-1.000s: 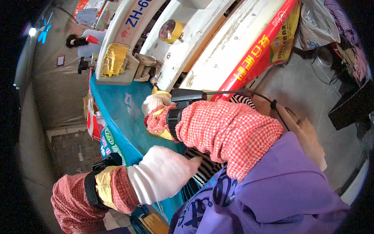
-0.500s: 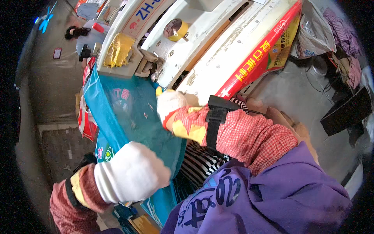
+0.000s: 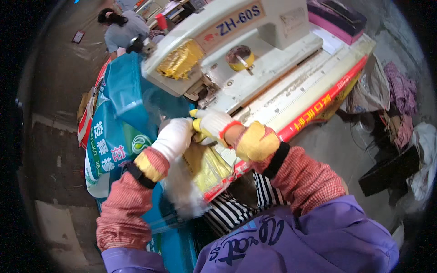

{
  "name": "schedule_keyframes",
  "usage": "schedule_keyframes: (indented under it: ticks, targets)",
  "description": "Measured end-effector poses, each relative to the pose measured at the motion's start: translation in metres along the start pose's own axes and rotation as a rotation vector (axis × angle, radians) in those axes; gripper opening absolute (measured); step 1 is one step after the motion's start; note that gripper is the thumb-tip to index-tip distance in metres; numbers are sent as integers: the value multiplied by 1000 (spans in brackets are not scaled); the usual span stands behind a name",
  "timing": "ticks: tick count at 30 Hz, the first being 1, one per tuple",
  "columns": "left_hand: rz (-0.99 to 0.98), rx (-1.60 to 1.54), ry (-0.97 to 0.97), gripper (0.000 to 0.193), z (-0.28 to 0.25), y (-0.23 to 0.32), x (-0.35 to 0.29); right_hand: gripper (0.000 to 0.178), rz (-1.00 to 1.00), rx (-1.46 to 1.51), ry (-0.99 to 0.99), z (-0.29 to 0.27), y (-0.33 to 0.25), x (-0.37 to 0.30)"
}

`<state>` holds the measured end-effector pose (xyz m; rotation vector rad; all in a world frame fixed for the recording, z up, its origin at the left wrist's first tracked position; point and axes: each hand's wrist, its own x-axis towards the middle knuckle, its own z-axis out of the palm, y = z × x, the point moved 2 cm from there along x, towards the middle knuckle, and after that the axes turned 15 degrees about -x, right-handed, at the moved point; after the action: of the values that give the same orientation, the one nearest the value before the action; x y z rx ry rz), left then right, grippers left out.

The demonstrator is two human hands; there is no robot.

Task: The recorder is lining up large plastic bags and sewing inner liners into them using a sewing machine.

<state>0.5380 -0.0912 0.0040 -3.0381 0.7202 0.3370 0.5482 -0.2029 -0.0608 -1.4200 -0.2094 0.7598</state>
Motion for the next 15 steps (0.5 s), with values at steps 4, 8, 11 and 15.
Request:
schedule_keyframes:
  ticks: [4, 8, 11, 15]
  targets:
    - [-217, 173, 158, 16, 11, -90, -9, 52, -487, -961, 288, 44, -24, -8]
    - [262, 324, -157, 8, -36, -46, -76, 79, -503, -1314, 233, 41, -36, -11]
    - [55, -60, 126, 6, -146, 11, -163, 36, -605, -1452, 454, 34, -32, 19]
    - [136, 708, 693, 19, -233, 10, -210, 22, -523, -1703, 273, 72, -68, 26]
